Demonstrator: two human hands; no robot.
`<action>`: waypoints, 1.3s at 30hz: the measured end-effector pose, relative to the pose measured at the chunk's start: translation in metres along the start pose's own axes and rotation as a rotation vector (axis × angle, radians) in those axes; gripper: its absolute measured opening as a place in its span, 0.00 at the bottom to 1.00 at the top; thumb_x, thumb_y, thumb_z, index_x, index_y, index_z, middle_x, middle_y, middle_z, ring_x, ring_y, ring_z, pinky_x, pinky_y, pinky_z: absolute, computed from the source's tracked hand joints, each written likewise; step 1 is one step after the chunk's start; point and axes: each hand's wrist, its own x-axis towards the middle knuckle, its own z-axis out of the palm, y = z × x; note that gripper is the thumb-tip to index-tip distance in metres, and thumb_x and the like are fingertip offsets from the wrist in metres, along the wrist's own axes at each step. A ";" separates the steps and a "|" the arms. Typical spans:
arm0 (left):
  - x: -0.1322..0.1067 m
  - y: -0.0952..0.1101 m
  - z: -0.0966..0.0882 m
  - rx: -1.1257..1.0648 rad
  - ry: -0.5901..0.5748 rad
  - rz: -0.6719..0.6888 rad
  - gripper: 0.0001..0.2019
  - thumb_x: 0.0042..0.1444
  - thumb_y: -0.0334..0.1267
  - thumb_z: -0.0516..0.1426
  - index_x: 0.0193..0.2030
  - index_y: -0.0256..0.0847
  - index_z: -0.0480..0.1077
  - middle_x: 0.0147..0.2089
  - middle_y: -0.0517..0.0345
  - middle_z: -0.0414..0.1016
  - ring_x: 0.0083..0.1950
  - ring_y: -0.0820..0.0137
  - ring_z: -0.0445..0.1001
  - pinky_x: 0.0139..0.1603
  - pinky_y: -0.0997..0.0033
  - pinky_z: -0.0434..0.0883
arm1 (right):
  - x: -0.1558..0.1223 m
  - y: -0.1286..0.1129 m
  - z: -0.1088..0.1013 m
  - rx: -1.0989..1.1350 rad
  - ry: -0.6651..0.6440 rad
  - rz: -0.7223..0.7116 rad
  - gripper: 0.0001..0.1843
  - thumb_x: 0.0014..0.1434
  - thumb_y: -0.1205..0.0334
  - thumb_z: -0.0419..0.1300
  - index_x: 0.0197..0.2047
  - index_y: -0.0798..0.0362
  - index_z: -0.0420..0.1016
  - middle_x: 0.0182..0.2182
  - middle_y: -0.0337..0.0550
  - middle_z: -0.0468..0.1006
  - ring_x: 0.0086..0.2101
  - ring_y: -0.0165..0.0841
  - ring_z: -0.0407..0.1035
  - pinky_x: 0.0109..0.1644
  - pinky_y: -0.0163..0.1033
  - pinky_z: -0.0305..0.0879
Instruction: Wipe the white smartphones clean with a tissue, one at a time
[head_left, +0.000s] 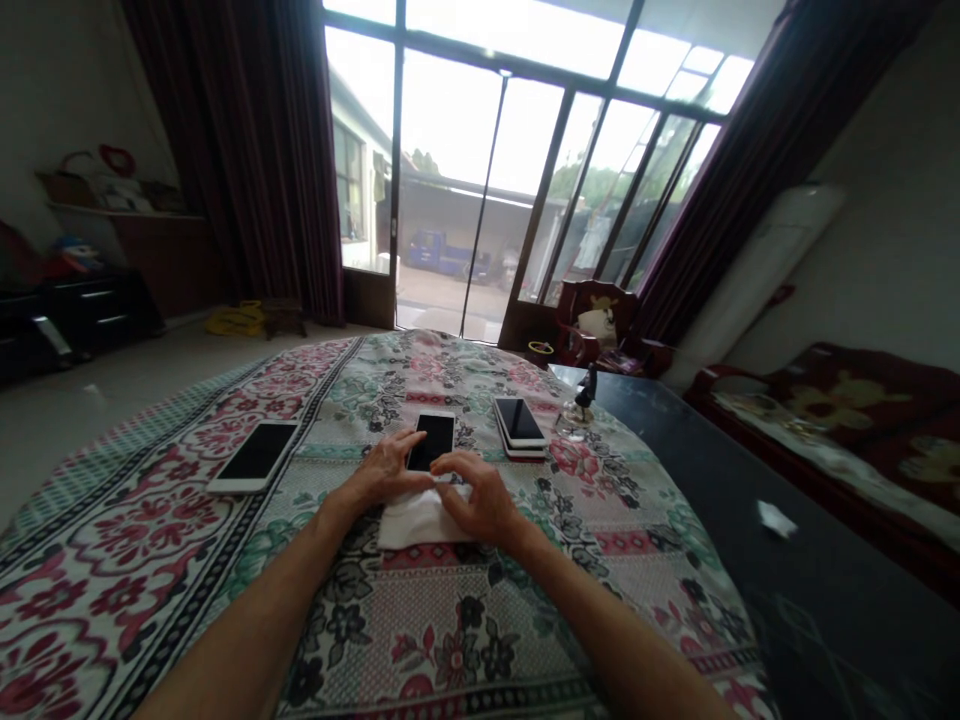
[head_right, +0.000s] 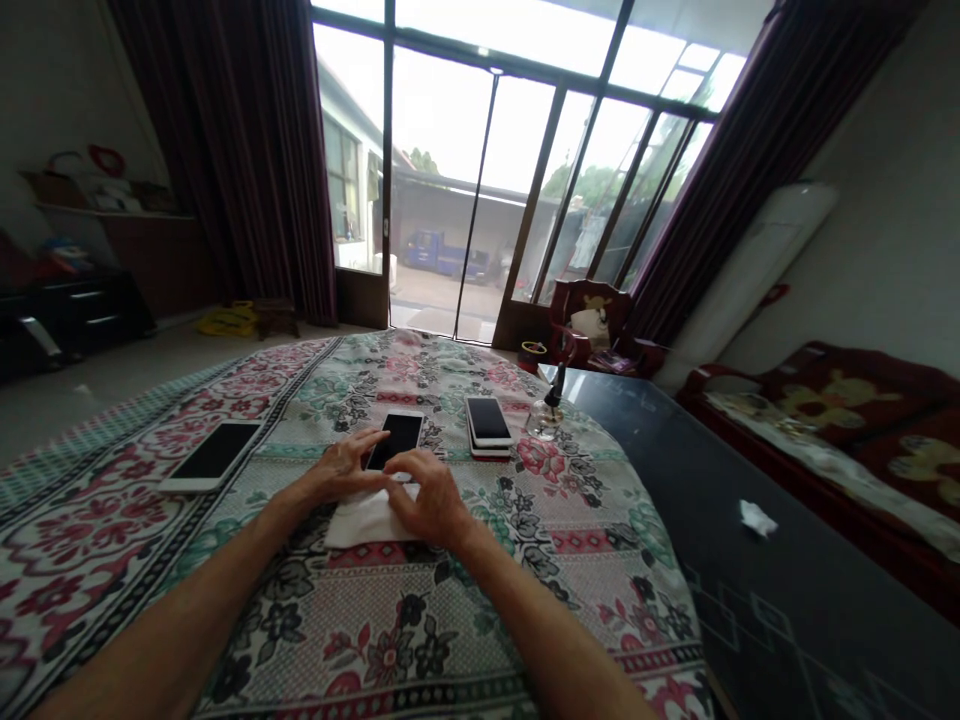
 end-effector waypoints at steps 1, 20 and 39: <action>0.000 -0.001 -0.001 -0.020 0.004 0.009 0.36 0.44 0.47 0.64 0.61 0.36 0.66 0.66 0.41 0.64 0.65 0.52 0.63 0.63 0.57 0.61 | -0.009 -0.007 -0.001 0.001 -0.067 -0.047 0.11 0.55 0.66 0.56 0.42 0.51 0.75 0.42 0.44 0.78 0.45 0.35 0.70 0.53 0.44 0.65; 0.006 -0.015 -0.005 -0.237 0.081 -0.008 0.25 0.49 0.37 0.51 0.54 0.35 0.73 0.51 0.52 0.78 0.49 0.64 0.75 0.55 0.67 0.69 | -0.030 -0.004 0.007 -0.027 -0.114 -0.065 0.13 0.62 0.70 0.51 0.46 0.51 0.73 0.41 0.45 0.76 0.44 0.34 0.70 0.50 0.40 0.66; 0.002 -0.005 -0.008 -0.205 0.027 -0.065 0.29 0.47 0.39 0.57 0.58 0.38 0.68 0.33 0.60 0.76 0.32 0.69 0.72 0.34 0.73 0.66 | 0.010 0.026 0.005 -0.322 0.043 0.165 0.24 0.53 0.64 0.62 0.54 0.53 0.71 0.57 0.53 0.70 0.57 0.45 0.62 0.60 0.55 0.55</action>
